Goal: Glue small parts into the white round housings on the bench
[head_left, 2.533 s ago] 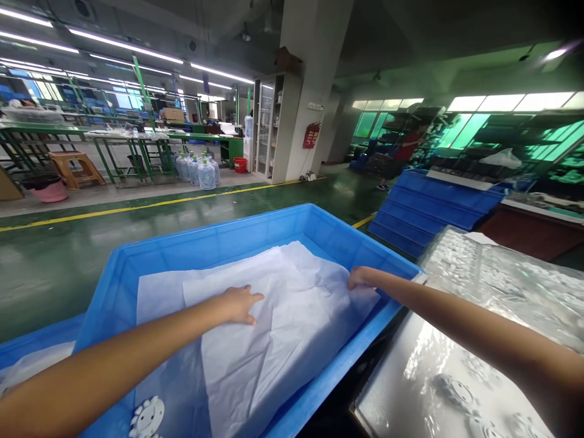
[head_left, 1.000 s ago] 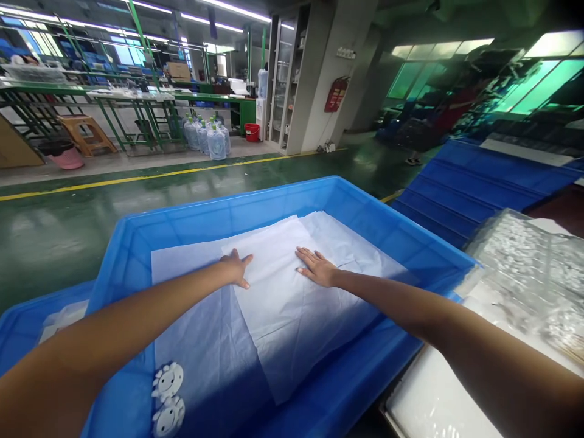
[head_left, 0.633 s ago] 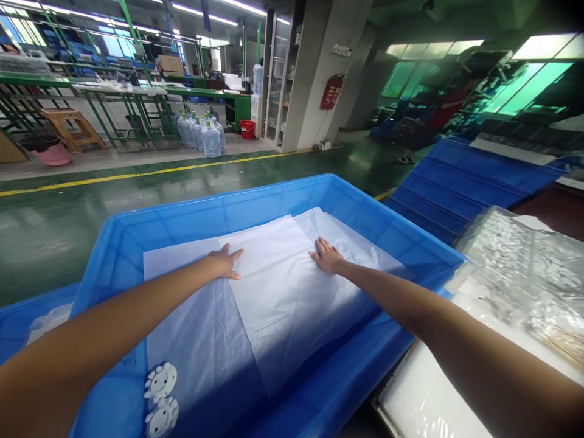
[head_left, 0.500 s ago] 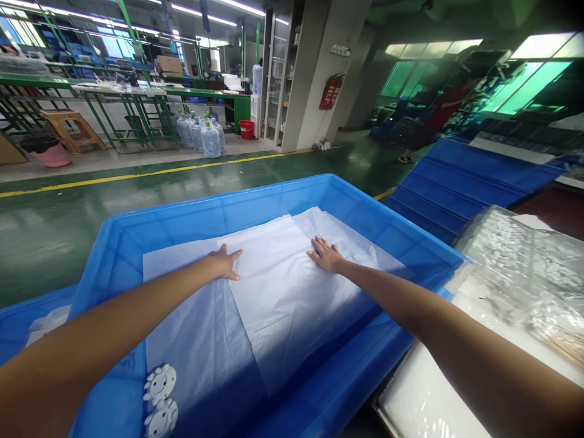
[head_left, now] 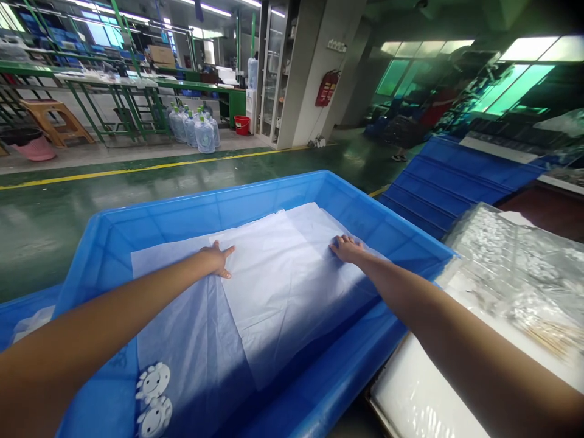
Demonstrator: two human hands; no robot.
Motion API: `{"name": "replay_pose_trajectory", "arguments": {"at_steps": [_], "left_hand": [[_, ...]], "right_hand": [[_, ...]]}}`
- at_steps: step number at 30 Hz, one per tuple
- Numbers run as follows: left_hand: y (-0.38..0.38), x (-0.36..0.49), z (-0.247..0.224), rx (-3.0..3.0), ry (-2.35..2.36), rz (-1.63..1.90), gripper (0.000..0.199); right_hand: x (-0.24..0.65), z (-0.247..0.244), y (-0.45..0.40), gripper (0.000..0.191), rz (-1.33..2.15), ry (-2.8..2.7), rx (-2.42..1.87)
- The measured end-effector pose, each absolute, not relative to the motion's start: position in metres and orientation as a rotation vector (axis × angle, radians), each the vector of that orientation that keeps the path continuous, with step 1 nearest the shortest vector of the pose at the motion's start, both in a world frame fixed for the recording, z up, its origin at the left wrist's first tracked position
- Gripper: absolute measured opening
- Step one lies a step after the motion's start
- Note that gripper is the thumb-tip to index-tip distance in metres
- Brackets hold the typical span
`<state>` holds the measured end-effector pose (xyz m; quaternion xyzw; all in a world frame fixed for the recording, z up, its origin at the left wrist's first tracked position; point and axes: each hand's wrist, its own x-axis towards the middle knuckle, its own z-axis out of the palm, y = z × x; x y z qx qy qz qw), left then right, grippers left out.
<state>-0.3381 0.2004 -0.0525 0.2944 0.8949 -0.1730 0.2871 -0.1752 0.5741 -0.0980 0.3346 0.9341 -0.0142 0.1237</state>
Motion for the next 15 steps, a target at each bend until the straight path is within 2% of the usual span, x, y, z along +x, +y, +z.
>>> {"name": "replay_pose_trajectory", "arguments": {"at_steps": [9, 15], "left_hand": [[0.202, -0.341, -0.059, 0.777, 2.426, -0.463, 0.103], [0.210, -0.336, -0.067, 0.765, 2.620, -0.397, 0.125]], "right_hand": [[-0.220, -0.076, 0.487, 0.085, -0.204, 2.758, -0.043], [-0.219, -0.081, 0.482, 0.106, -0.250, 2.547, -0.166]]}}
